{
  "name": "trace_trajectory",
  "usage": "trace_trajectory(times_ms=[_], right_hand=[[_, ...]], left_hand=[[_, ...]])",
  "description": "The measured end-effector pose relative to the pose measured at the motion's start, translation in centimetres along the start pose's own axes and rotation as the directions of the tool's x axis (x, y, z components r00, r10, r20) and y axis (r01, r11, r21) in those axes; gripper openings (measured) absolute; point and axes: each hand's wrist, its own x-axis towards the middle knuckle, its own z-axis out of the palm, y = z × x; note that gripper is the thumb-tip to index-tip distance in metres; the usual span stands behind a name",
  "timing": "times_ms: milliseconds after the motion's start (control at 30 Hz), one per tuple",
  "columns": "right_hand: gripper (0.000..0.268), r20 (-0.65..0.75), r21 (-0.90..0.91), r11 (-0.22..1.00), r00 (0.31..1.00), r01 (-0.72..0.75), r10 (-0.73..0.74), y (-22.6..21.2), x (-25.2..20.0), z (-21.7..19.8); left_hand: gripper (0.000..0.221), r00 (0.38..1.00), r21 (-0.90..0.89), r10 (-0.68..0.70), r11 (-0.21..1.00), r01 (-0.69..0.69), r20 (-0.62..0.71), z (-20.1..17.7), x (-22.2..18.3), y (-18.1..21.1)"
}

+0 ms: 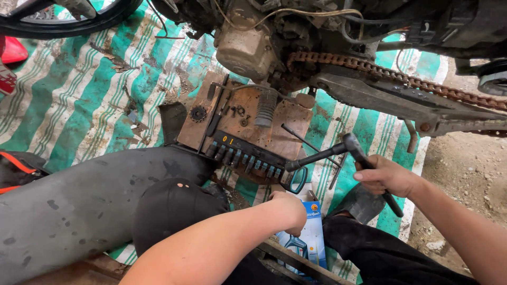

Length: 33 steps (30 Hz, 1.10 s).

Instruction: Using a socket wrench to loosen or tighten bolts on a motorcycle engine

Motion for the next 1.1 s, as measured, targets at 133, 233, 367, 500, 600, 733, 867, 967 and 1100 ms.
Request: trace_trajectory(times_ms=[133,233,367,500,600,733,867,967,1100], right_hand=[[0.04,-0.385,-0.219,0.923,0.897,-0.316,0.215,-3.0,0.6,4.7],[0.064,-0.487,-0.663,0.634,0.872,-0.398,0.038,-3.2,1.7,6.3],[0.054,-0.371,-0.833,0.421,0.927,-0.359,0.055,-3.4,1.9,8.0],[0.043,-0.277,-0.912,0.307,0.96,-0.273,0.032,-3.3,2.3,9.2],[0.046,-0.089,-0.995,0.048,0.995,-0.087,-0.044,-1.8,4.3,8.3],[0.038,-0.004,-0.998,-0.057,0.998,-0.008,-0.062,-1.4,7.7,7.9],[0.024,0.108,-0.988,-0.126,0.985,0.092,-0.133,-1.4,11.9,5.9],[0.025,0.104,-0.971,-0.229,0.985,0.071,-0.135,0.7,15.3,3.5],[0.028,-0.035,-0.986,-0.159,0.991,-0.056,-0.132,2.6,17.2,5.7]], left_hand=[[0.054,0.999,0.03,0.025,0.999,-0.024,-0.02,-0.2,-1.6,0.4],[0.056,0.999,0.06,0.035,0.998,-0.035,-0.006,-0.2,-1.8,1.0],[0.054,0.994,0.069,0.094,0.993,-0.097,0.054,0.0,-2.5,1.7],[0.061,0.991,0.088,0.132,0.987,-0.135,0.031,0.6,-4.1,2.4],[0.055,0.982,0.096,0.189,0.977,-0.189,0.008,1.6,-4.7,3.7],[0.058,0.978,0.066,0.207,0.976,-0.205,-0.017,3.0,-3.7,4.0],[0.057,0.984,0.028,0.17,0.985,-0.169,-0.048,3.4,-3.6,3.4],[0.057,0.981,0.033,0.182,0.983,-0.18,-0.067,3.3,-4.0,3.3],[0.057,0.976,0.063,0.209,0.977,-0.205,-0.061,3.2,-4.0,3.4]])
